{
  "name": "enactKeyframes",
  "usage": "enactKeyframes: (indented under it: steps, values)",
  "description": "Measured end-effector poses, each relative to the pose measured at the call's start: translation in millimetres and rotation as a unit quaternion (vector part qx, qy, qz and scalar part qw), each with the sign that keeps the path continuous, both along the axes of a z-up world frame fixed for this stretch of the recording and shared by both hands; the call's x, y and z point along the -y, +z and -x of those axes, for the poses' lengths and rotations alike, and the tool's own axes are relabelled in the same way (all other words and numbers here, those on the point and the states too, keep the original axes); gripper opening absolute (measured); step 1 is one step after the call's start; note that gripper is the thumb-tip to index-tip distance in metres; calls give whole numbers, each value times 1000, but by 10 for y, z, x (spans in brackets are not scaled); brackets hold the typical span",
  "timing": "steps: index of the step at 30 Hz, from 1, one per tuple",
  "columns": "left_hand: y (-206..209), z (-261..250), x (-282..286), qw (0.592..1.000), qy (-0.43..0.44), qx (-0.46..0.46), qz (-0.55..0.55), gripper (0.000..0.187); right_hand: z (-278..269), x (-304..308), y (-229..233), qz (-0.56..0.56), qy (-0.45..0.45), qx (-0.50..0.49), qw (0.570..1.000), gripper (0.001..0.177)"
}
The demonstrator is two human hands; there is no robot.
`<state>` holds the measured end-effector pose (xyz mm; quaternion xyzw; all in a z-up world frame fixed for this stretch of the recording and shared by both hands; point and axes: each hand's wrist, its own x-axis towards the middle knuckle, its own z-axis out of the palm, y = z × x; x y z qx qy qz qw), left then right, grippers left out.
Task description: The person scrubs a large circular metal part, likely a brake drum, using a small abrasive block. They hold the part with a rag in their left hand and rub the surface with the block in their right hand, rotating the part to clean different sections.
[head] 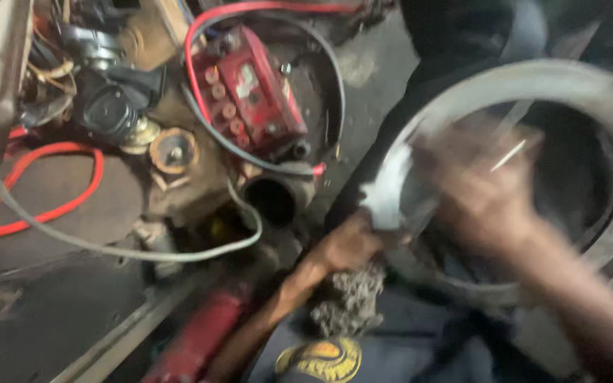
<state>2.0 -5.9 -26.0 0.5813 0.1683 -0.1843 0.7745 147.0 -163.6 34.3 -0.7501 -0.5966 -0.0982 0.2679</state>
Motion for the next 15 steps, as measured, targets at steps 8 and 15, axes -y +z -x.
enactKeyframes:
  steps: [8,15]
  values:
    - [137,-30,-57,996,13,42,83,28,-183,-183,441,-31,27,-125,991,30]
    - [227,-72,-86,994,-34,22,100,21,-409,129,505,-116,-155,-336,922,16]
